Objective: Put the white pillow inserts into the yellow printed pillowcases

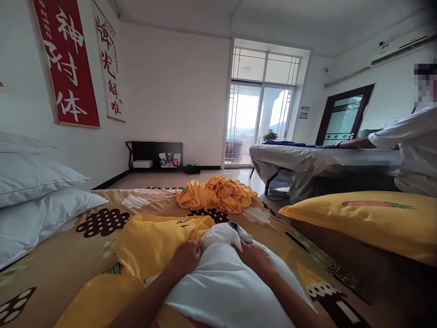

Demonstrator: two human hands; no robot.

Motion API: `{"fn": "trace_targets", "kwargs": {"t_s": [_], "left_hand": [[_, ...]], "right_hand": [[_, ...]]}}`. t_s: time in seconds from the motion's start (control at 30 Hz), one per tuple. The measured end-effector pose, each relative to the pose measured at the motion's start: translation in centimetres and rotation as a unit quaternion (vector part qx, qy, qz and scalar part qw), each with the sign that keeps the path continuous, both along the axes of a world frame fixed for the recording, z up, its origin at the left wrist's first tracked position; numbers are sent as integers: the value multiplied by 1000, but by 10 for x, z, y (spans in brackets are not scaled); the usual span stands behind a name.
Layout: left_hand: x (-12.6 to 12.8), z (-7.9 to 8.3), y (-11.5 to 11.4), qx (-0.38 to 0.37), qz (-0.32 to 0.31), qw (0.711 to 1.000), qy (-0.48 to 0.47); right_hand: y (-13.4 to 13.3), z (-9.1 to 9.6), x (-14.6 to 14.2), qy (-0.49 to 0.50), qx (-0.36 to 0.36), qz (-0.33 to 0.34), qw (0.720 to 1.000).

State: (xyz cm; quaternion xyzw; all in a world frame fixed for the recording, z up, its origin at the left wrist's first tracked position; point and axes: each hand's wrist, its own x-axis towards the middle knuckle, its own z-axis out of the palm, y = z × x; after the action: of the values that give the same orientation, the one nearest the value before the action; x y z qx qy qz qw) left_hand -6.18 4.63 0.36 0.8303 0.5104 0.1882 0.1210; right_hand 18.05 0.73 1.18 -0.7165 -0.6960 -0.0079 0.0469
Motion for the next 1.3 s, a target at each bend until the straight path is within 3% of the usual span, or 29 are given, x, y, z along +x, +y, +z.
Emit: {"fn": "trace_targets", "kwargs": {"t_s": [0.07,0.17,0.23,0.3,0.37,0.47,0.57,0.7,0.8,0.97,1.03,1.1,1.2,1.3], "left_hand": [[-3,5,-10,1,-18,1000,-22],[-8,16,-31,11,-44,997,-65],[-9,19,-46,26,-60,994,-87],[-9,20,-55,34,-69,993,-87],[-9,20,-57,28,-64,994,-78],[-18,24,-49,16,-52,996,-64],[-39,31,-41,30,-31,999,-1],[-64,35,-39,33,61,994,83],[-64,30,-36,1,91,992,93],[-50,31,-36,66,85,987,116],[-48,35,-47,117,52,986,108],[-49,38,-63,129,-31,987,87],[-52,34,-86,31,-182,976,114],[-56,29,-93,-23,-203,970,133]], "right_hand": [[-7,12,12,22,-1,3,1000],[-26,54,33,33,-4,-12,999],[-43,79,39,39,54,-4,998],[-58,87,30,80,127,63,987],[-66,75,10,133,103,193,967],[-65,37,-26,150,-54,340,927],[-59,17,-44,133,-70,335,930],[-63,37,-49,85,10,287,954],[-67,40,-67,61,69,298,950],[-40,-1,-103,41,38,350,935],[-30,-12,-104,48,43,366,928],[-28,-14,-99,62,51,379,922],[-40,-1,-86,81,45,385,918],[-65,20,-73,94,33,385,917]]}}
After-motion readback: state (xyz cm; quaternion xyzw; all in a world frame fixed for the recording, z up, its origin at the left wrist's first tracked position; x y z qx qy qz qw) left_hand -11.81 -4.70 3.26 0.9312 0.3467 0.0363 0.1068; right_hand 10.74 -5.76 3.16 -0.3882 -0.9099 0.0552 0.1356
